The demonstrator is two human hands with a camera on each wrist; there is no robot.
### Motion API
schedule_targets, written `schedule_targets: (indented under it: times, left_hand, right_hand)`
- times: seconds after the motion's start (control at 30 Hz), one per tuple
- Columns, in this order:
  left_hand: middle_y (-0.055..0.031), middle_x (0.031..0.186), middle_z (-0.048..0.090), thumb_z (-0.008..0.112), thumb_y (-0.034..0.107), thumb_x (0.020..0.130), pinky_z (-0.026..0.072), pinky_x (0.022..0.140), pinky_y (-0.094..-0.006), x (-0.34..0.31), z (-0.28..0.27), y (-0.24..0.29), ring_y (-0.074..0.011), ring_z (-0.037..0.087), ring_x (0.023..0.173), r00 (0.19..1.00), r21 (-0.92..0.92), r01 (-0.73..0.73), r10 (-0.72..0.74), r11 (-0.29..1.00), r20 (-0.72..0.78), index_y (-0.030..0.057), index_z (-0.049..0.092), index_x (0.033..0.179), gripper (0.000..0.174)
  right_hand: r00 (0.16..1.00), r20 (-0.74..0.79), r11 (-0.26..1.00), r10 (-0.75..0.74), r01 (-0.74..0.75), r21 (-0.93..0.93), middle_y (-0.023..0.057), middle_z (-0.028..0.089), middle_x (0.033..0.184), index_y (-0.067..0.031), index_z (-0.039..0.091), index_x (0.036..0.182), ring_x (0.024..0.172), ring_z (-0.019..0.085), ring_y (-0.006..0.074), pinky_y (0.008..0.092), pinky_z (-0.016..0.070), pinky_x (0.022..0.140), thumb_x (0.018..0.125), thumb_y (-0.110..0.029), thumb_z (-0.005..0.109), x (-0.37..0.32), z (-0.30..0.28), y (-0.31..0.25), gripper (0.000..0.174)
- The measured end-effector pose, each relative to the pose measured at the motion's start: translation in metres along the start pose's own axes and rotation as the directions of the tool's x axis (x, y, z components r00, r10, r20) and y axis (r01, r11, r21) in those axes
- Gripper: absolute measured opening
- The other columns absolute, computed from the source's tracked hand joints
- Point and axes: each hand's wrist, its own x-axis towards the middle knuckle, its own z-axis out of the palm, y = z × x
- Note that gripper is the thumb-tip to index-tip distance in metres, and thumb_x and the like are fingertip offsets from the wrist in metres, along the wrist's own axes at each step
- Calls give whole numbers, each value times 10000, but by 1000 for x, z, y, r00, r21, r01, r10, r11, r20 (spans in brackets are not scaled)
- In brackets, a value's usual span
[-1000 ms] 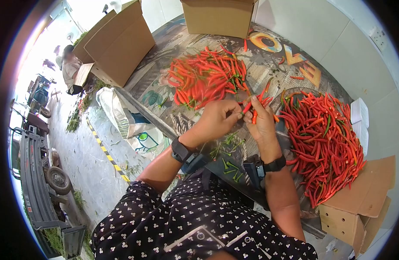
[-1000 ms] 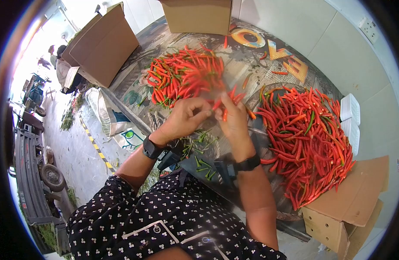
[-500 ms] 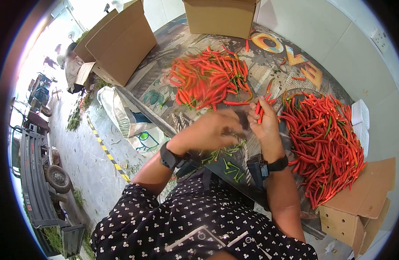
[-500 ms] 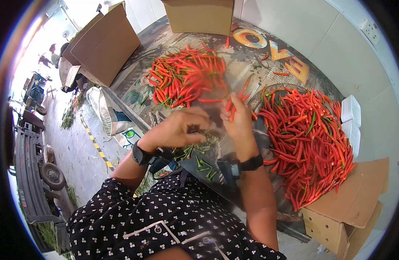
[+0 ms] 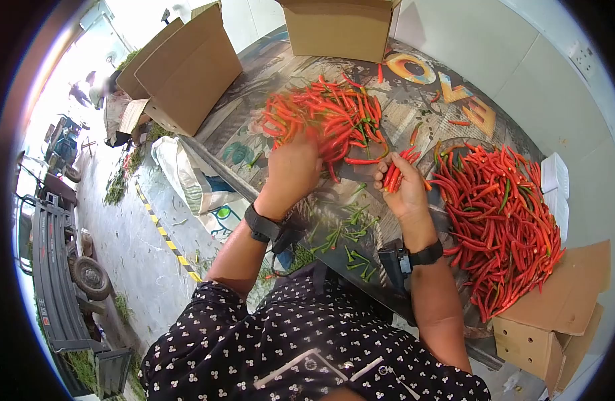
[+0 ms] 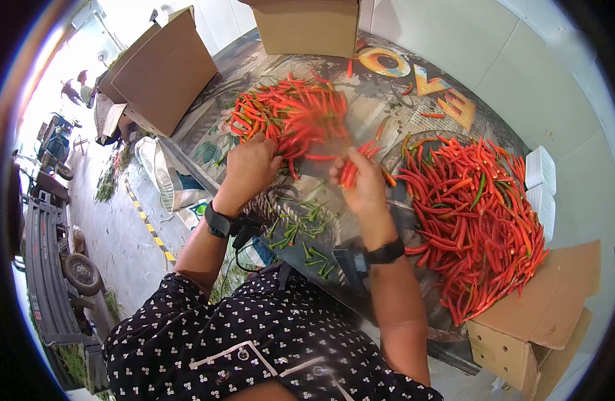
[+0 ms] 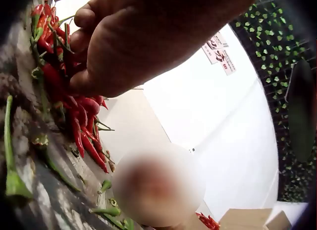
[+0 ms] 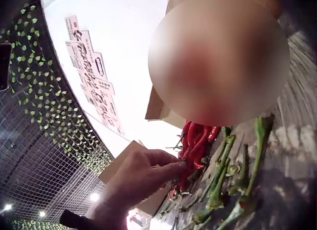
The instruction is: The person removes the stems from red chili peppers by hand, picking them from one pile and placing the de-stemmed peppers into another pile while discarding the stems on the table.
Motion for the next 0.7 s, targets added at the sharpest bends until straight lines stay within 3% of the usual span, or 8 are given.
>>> schedule_targets:
  times: [0.17,0.33,0.47,0.53,0.63,0.7]
  left_hand:
    - [-150,748,567,600,156,701,468,593,-426,-4,3,-2,-329,588,682,1000,-42,20,-20,999,2,30,567,681,132]
    - [-168,696,570,567,138,694,442,576,-389,-17,-13,3,-324,570,642,998,-399,51,-56,916,-1,1,564,704,137]
    - [-157,686,561,570,127,710,432,571,-371,-22,-17,13,-302,561,624,997,-497,77,-79,864,17,-7,560,725,136]
    - [-149,664,547,562,110,729,422,561,-351,-21,-14,20,-273,545,603,997,-627,-23,63,779,43,-11,548,738,123]
    - [-138,648,539,560,98,741,416,553,-338,-20,-10,27,-243,530,584,990,-665,-25,113,746,89,-14,540,745,113]
    - [-135,645,540,559,94,747,416,550,-331,-20,-7,30,-229,528,578,990,-662,-22,109,749,89,-14,545,751,109]
  right_hand:
    - [998,-66,999,23,-24,-23,50,523,664,-63,523,788,567,517,172,290,384,480,867,-174,542,-4,11,-1,137]
    - [999,-4,994,45,-46,-104,15,486,651,-69,513,830,474,439,97,221,327,422,881,-176,542,-5,10,3,121]
    - [998,-9,978,58,-59,-200,9,479,644,-58,537,868,445,407,71,201,307,402,865,-145,568,-8,18,4,93]
    - [996,12,973,84,-80,-215,8,479,640,-51,545,887,439,402,66,197,306,395,859,-135,578,-10,22,4,95]
    - [999,-21,980,48,-51,-194,-21,455,608,-61,567,875,451,380,61,202,271,406,833,-138,608,-11,25,5,96]
    - [1000,3,985,-6,6,-174,22,527,658,-36,559,903,435,396,50,184,310,379,851,-128,590,-11,25,5,111]
